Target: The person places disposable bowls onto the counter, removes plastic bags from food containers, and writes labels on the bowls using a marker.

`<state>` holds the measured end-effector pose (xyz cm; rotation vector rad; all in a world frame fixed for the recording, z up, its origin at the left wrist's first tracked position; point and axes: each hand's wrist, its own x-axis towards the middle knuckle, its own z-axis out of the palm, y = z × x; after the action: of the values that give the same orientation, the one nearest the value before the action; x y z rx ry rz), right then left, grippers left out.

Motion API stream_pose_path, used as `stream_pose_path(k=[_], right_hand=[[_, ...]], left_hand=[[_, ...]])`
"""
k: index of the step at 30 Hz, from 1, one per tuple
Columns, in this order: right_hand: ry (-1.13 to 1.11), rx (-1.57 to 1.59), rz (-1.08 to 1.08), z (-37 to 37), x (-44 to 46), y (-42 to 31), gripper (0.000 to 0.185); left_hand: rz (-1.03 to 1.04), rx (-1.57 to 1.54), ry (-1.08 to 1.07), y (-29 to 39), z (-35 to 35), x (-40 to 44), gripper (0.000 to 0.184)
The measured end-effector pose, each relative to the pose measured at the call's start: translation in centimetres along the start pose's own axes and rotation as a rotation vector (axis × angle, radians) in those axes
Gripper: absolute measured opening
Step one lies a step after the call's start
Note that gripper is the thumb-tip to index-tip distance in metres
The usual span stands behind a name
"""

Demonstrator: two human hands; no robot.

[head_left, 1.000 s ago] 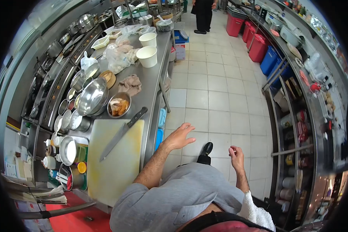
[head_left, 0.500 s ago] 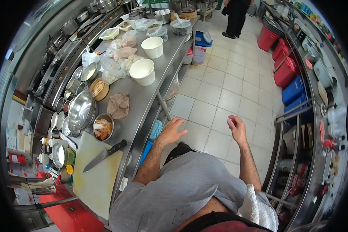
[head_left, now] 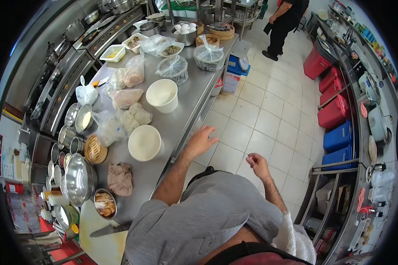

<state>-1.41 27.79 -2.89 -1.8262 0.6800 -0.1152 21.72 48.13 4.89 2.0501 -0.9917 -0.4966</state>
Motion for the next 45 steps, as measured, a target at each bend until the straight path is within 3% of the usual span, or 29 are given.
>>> stream_pose_path(k=[2, 4, 10, 13, 16, 21, 23, 24, 26, 28, 30, 38, 40, 44, 45], right_hand=[[0.018, -0.005, -0.012, -0.8, 4.3, -2.8, 0.021], [0.019, -0.030, -0.081, -1.4, 9.1, -4.7, 0.021], [-0.070, -0.163, -0.284, -2.1, 24.2, -12.1, 0.025], [-0.053, -0.168, -0.465, -2.3, 32.3, -16.0, 0.024], [-0.129, -0.194, -0.478, -2.6, 39.3, -20.0, 0.023], [-0.206, -0.310, -0.634, -1.7, 47.7, -23.6, 0.031], [-0.273, -0.354, -0.678, -1.2, 49.2, -23.8, 0.034], [-0.298, -0.438, -0.705, -0.8, 49.8, -23.9, 0.030], [-0.347, -0.603, -0.762, 0.2, 50.6, -23.7, 0.023], [-0.332, -0.529, -0.875, 0.5, 51.3, -22.8, 0.015], [-0.321, -0.479, -0.914, 0.4, 51.5, -22.8, 0.009], [-0.360, -0.380, -0.836, -0.1, 50.2, -23.1, 0.014], [-0.363, -0.280, -1.030, -0.8, 49.2, -24.1, 0.012], [-0.373, -0.400, -1.044, -0.1, 50.3, -23.4, 0.011], [-0.366, -0.356, -1.049, 0.1, 50.5, -23.2, 0.010]], left_hand=[[0.063, 0.044, 0.051, 0.1, -1.6, 3.8, 0.038], [-0.031, -0.135, 0.115, 0.8, -3.0, 7.1, 0.030], [-0.120, -0.174, 0.389, -2.2, -3.9, 14.7, 0.021], [-0.153, -0.204, 0.499, -2.8, -4.7, 19.3, 0.019], [-0.163, -0.132, 0.670, -2.2, -5.8, 24.2, 0.017], [-0.272, -0.020, 0.721, -2.2, -6.8, 32.2, 0.026], [-0.240, 0.302, 0.812, -2.7, -6.3, 34.8, 0.031], [-0.258, 0.308, 0.828, -2.8, -6.0, 35.6, 0.031], [-0.510, 0.373, 0.651, -1.8, -6.0, 36.8, 0.032], [-0.554, 0.303, 0.618, -2.5, -6.2, 37.3, 0.025], [-0.519, 0.276, 0.474, -2.7, -6.5, 37.2, 0.019], [-0.352, 0.186, 0.651, -3.7, -5.4, 36.9, 0.012], [-0.324, 0.069, 0.702, -4.7, -5.5, 36.5, 0.014], [-0.266, 0.044, 0.671, -3.7, -6.1, 36.4, 0.016], [-0.239, 0.185, 0.647, -3.1, -6.3, 36.3, 0.015]])
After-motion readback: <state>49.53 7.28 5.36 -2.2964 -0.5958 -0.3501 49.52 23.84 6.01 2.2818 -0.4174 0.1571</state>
